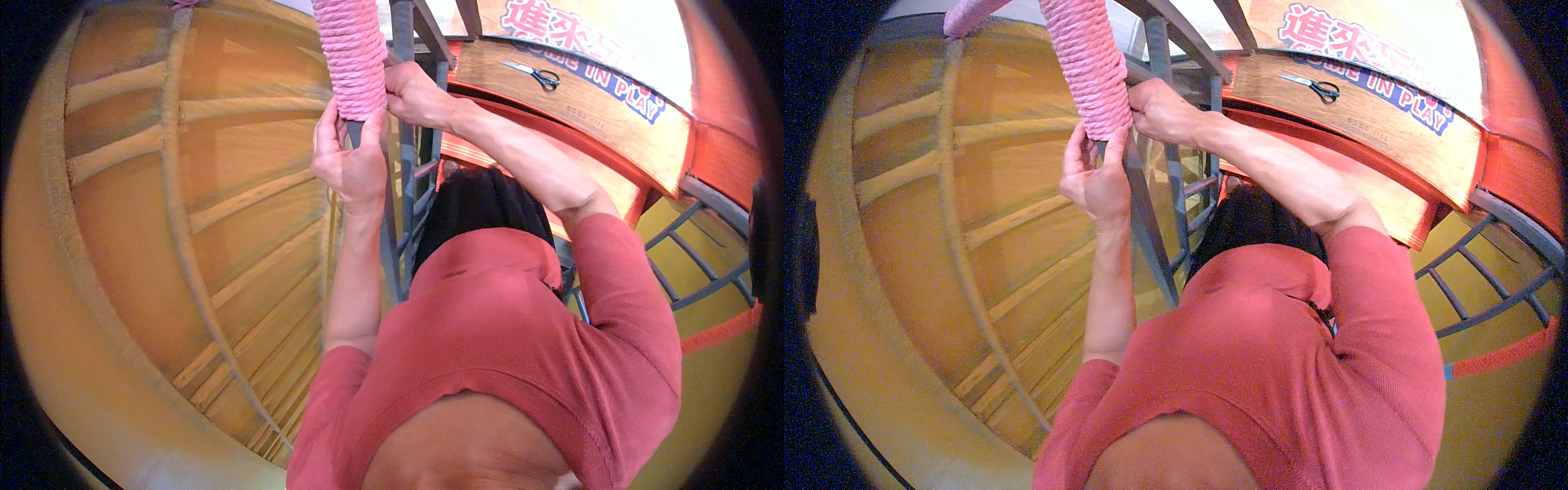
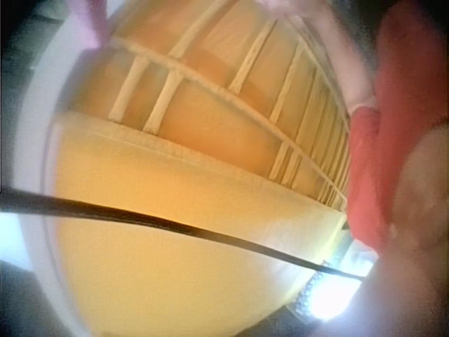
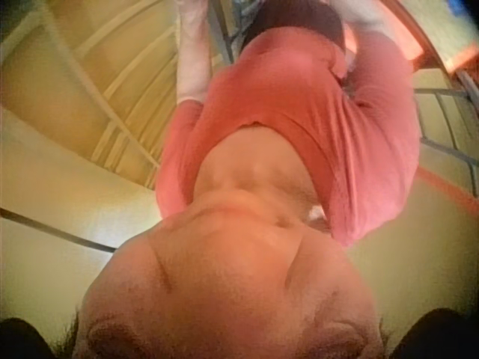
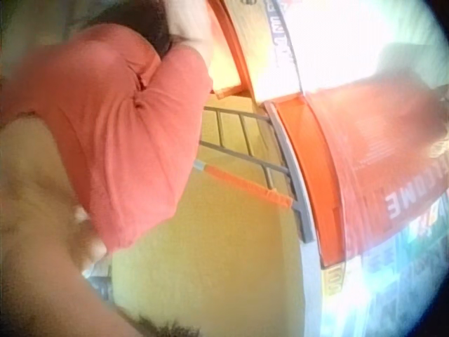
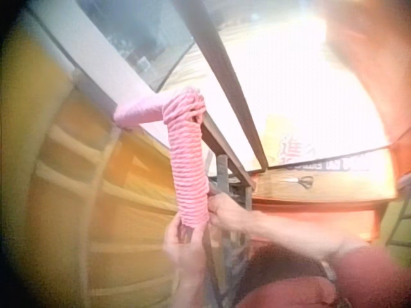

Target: The person ties several small knots in a thin pink rope that is wrapped around a metal frame.

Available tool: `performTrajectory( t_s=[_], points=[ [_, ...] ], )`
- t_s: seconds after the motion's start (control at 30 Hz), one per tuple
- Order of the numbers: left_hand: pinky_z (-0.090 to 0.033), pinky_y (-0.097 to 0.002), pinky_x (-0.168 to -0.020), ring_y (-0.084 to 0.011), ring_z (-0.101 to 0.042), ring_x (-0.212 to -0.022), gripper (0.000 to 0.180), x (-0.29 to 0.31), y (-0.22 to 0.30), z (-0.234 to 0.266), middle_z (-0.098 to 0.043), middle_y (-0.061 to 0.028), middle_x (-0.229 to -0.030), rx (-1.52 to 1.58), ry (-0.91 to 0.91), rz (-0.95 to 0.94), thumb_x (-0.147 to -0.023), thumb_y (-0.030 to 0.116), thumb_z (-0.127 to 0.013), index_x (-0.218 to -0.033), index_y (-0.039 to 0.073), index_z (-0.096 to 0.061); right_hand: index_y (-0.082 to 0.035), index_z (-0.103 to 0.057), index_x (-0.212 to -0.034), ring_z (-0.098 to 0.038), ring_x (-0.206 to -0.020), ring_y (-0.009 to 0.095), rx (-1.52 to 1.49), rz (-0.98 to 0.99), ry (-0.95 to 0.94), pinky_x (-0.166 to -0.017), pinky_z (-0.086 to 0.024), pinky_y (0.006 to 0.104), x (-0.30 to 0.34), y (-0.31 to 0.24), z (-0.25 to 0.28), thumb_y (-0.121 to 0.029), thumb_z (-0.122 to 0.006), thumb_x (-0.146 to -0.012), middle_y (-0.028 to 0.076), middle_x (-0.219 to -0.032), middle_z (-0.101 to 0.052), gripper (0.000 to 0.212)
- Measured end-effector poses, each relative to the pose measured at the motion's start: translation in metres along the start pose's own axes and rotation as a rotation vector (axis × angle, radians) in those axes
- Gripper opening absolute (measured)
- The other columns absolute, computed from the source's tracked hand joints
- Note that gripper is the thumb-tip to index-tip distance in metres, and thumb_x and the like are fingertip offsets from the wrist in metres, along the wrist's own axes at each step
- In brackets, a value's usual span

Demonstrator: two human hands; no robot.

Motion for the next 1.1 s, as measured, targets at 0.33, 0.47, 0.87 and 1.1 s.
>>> performTrajectory(
  t_s=[0.33,0.47,0.87,1.1],
  points=[
    [-0.048,-0.0290,-0.089,-0.0195,-0.061,-0.099,0.051,-0.006,-0.011,-0.003,-0.062,-0.0181,-0.109,0.140,-0.140,0.213,-0.072,-0.008,-0.072,-0.118,-0.013,-0.051,0.005,-0.062,-0.069,-0.061,-0.074,0.041,0.221,-0.105,-0.062,-0.065,-0.049,0.0448,-0.005,-0.006,0.009,-0.012,-0.064,-0.068,0.025,-0.075,-0.060,0.017],
    [-0.049,-0.0290,-0.088,-0.0190,-0.062,-0.098,0.051,-0.010,-0.011,-0.016,-0.062,-0.0178,-0.108,0.236,-0.261,0.265,-0.071,-0.008,-0.073,-0.117,-0.014,-0.051,0.005,-0.063,-0.079,-0.062,-0.068,0.038,0.245,-0.132,-0.048,-0.060,-0.048,0.0404,0.001,-0.006,0.017,-0.003,-0.058,-0.072,0.025,-0.073,-0.059,0.011],
    [-0.047,-0.0445,-0.083,-0.0395,-0.061,-0.090,0.067,-0.031,0.030,-0.044,-0.060,-0.0238,-0.101,-0.759,-0.027,-0.038,-0.063,0.014,-0.077,-0.116,0.002,-0.038,0.005,-0.061,-0.106,-0.056,-0.052,0.010,-0.429,-0.655,0.309,-0.046,-0.046,0.0261,0.118,0.039,0.040,-0.004,-0.058,-0.086,0.010,-0.082,-0.068,0.023],
    [-0.052,-0.0382,-0.073,-0.0302,-0.065,-0.076,0.060,-0.031,0.040,-0.047,-0.065,-0.0153,-0.085,-0.735,-0.075,-0.172,-0.057,0.012,-0.076,-0.107,0.002,-0.045,0.004,-0.062,-0.104,-0.054,-0.052,0.009,-0.676,-0.783,0.271,-0.046,-0.045,0.0247,0.140,0.036,0.021,-0.002,-0.052,-0.085,0.008,-0.086,-0.067,0.021]
  ],
)
Point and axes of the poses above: each hand's wrist, its own x-axis away from the middle knuckle, its own z-axis out of the back of the hand, y = z × x, the point moved 10 cm from there along -x, towards the middle knuckle
